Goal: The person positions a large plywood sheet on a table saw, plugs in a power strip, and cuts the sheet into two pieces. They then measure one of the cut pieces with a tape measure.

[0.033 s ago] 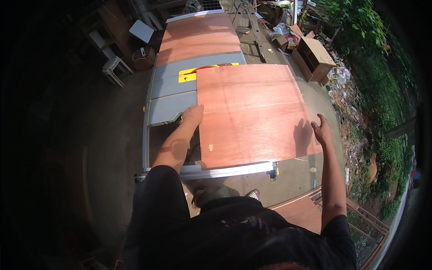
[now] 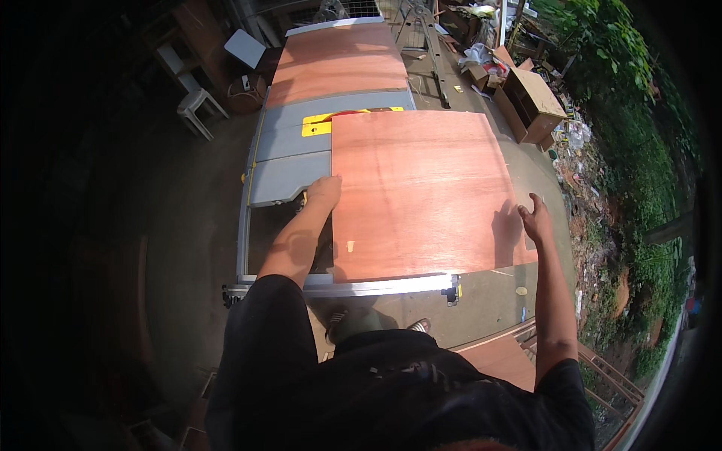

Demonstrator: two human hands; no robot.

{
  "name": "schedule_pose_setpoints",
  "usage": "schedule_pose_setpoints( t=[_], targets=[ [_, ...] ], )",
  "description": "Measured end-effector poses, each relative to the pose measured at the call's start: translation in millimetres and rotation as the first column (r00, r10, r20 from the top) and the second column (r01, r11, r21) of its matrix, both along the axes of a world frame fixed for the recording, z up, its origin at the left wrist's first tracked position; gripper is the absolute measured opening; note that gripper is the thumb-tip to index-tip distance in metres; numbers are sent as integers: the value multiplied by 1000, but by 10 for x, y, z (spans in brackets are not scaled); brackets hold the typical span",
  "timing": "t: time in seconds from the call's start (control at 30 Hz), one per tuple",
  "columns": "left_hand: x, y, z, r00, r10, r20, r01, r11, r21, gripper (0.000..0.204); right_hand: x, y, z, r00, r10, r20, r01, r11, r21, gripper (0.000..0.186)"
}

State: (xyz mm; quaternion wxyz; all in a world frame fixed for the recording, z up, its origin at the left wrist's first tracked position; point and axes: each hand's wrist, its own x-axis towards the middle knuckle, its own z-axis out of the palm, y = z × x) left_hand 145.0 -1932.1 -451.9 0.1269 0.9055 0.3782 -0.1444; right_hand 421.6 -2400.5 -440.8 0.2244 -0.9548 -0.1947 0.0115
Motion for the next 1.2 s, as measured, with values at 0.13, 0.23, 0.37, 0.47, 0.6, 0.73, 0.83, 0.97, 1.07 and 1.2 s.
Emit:
schedule_pose_setpoints(
  t=[0.13,0.23,0.37,0.47,0.6,0.73,0.83,0.97,1.07,1.2],
  targets=[
    [-76,-38,-128,984,161,71,-158,987,-40,52,506,203,-366,895,-24,-446,102,983,151,67],
    [-27,-110,-137,991,108,80,-105,994,-44,51,719,76,-766,784,1,-621,211,940,268,59],
    [39,-29,-343,1000,20,23,-21,999,34,48,781,102,-1016,789,-1,-615,225,931,288,47],
    [45,-183,-302,999,50,-15,-50,999,8,58,693,141,-1018,843,81,-532,152,912,380,37],
    [151,-206,-402,995,100,-31,-99,994,45,56,706,93,-1037,864,70,-499,172,890,423,32],
    [338,-470,-269,992,128,14,-129,991,30,51,936,-122,-1184,870,80,-487,175,873,455,27],
    [478,-616,-323,984,175,29,-176,983,49,50,1038,-258,-1059,856,129,-500,143,872,469,26],
    [733,-850,-403,987,160,22,-161,986,45,51,1280,-545,-1051,839,126,-529,197,837,511,30],
    [931,-1058,-422,987,151,45,-154,987,56,54,1555,-760,-1181,836,97,-540,210,853,478,33],
    [1222,-1282,-414,986,167,1,-167,985,47,59,1842,-1031,-1260,823,100,-559,181,887,425,43]
  ],
)
